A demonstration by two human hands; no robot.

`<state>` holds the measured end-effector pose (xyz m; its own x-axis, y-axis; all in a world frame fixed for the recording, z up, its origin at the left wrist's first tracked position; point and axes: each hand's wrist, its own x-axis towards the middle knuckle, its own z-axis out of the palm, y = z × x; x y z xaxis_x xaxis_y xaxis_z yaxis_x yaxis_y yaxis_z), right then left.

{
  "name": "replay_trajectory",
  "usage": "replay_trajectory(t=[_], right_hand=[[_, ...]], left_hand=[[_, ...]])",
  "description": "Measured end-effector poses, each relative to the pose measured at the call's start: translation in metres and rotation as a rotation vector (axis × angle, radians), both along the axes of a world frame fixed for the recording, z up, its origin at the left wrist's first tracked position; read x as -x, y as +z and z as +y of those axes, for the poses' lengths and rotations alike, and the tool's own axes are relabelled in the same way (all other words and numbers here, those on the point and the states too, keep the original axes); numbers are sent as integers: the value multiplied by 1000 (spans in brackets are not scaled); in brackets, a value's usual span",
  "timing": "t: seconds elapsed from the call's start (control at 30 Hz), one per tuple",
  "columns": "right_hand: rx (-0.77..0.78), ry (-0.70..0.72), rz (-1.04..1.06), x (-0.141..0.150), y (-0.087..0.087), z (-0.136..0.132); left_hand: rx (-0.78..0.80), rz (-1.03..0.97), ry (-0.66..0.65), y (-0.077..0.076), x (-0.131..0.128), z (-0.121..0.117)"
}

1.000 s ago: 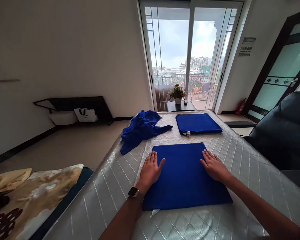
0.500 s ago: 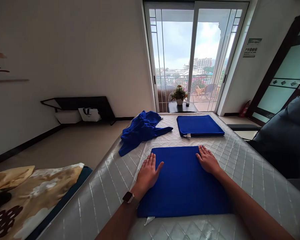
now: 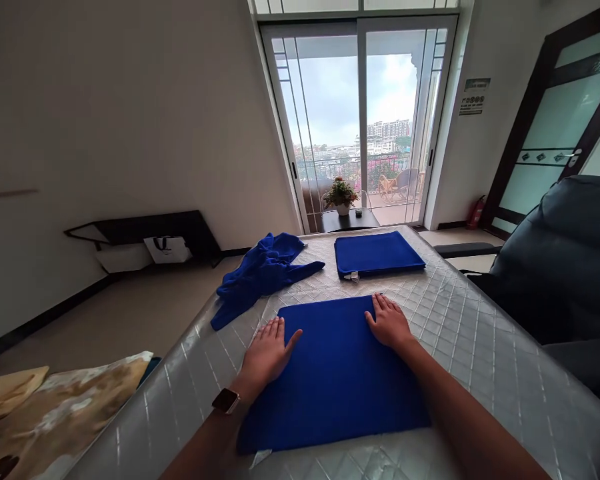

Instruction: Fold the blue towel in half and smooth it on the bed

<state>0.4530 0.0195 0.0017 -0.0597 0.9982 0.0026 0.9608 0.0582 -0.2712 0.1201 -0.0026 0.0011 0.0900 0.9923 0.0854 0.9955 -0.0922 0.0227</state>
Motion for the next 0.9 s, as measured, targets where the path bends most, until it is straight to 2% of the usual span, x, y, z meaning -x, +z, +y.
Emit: replay_trajectory(t=[0.1, 0.2, 0.27, 0.33, 0.43, 0.5, 0.6, 0.83, 0.9], right_hand=[[11, 4, 23, 0, -1, 1], [6, 5, 25, -1, -2, 3], [5, 23, -1, -2, -4, 2], [2, 57, -42, -4, -6, 2], [-18, 90, -81, -5, -9, 1], [-29, 80, -74, -5, -10, 1], [-27, 28, -35, -2, -9, 3], [-13, 4, -18, -2, -10, 4], [-13, 3, -30, -3, -12, 5]], left_hand=[[-48, 11, -97, 12, -43, 10], [-92, -69, -318, 18, -111, 18], [-106, -131, -428, 17, -157, 23], [-116, -184, -485, 12, -193, 28], [-97, -222, -506, 1, -217, 36], [-75, -213, -489, -6, -211, 39], [-78, -161, -427, -13, -177, 42], [-41, -118, -159, -9, -41, 47], [-15, -148, -86, -9, -12, 46]])
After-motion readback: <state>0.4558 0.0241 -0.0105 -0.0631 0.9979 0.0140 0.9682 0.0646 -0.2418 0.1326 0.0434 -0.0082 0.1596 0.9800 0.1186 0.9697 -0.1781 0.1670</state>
